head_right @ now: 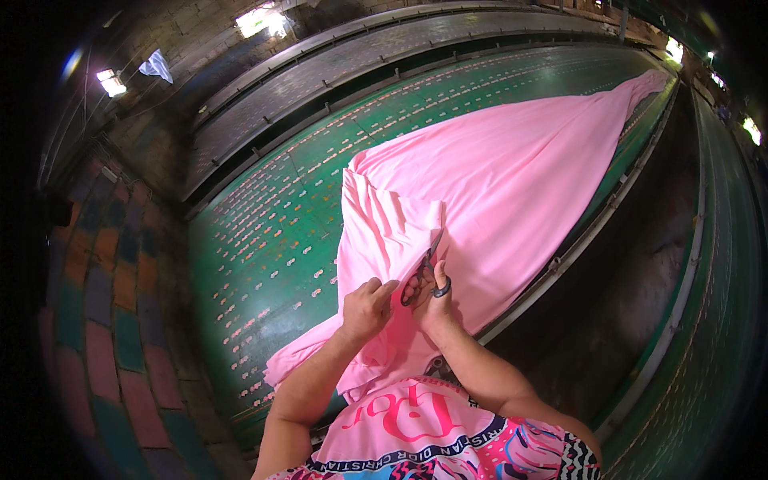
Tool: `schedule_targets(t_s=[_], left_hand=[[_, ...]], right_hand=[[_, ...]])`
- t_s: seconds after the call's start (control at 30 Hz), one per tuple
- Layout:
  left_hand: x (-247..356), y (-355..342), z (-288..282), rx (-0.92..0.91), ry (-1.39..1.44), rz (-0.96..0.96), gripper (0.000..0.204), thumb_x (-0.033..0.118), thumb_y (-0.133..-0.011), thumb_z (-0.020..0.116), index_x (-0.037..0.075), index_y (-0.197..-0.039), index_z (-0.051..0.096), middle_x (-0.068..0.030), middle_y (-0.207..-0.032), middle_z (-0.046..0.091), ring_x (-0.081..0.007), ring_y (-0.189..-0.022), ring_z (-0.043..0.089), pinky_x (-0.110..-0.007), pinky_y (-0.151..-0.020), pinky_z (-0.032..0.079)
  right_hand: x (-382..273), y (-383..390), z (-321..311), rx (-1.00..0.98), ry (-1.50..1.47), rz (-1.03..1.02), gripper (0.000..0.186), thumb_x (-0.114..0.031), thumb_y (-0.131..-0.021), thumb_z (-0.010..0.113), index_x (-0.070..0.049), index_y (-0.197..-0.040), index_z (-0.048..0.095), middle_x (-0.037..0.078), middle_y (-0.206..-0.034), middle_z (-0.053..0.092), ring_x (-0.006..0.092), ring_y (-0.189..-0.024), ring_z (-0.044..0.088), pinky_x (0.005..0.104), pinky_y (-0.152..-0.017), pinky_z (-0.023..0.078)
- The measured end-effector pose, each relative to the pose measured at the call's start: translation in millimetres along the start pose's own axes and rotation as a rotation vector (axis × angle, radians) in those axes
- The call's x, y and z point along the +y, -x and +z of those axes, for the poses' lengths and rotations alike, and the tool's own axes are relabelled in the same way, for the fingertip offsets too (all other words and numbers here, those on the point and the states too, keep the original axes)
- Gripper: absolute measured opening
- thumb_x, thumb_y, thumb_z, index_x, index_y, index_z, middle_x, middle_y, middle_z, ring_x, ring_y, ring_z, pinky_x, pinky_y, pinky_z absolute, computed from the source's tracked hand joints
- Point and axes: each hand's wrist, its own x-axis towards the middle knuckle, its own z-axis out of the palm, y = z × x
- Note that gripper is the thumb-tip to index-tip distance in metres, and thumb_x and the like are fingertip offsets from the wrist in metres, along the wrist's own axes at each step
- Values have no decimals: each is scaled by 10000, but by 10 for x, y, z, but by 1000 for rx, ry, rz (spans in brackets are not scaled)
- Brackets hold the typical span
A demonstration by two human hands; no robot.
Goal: The person uses a hammer and chisel to remove small fasteners from a green perforated board. Then the person lays a large pink fabric on the board and cuts it with scissors into a long strip.
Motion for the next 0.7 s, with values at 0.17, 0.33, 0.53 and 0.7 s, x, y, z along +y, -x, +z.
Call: schedule_targets(t_s=[0.17, 0.33, 0.53, 0.7], left_hand=[[-26, -239, -154, 106, 38, -103, 351, 2, -869, 716, 130, -1190, 777, -115, -871, 652, -354, -750, 698, -481, -639, 560], [-170, -564, -554, 352, -1, -146, 350, 13, -881, 746, 126, -1211, 774, -114, -911, 689, -362, -773, 715, -467, -672, 574], [-74, -419, -919, 165, -42, -204, 320, 33, -871, 764, 106, -1182, 781, -114, -920, 711, -369, -784, 731, -474, -680, 587], [-159, 355, -640, -367, -55, -203, 208, 147, -927, 713, 123, -1120, 789, -130, -954, 748, -376, -845, 763, -503, -723, 620]], right_hand=[[-232, -371, 495, -68, 22, 34, 633, -788, -1011, 632, -158, -1064, 668, -27, -773, 607, 167, -646, 606, 364, -602, 515], [-479, -709, 1189, -430, 223, 27, 645, -779, -992, 670, -148, -1126, 683, -15, -796, 634, 166, -664, 635, 351, -608, 527], [-384, -344, 957, -369, 204, 155, 650, -772, -996, 664, -150, -1183, 692, -9, -813, 650, 193, -695, 651, 366, -648, 545], [85, 153, 80, -48, 168, 417, 626, -733, -994, 701, -147, -1215, 686, 12, -825, 686, 206, -701, 684, 383, -654, 571]])
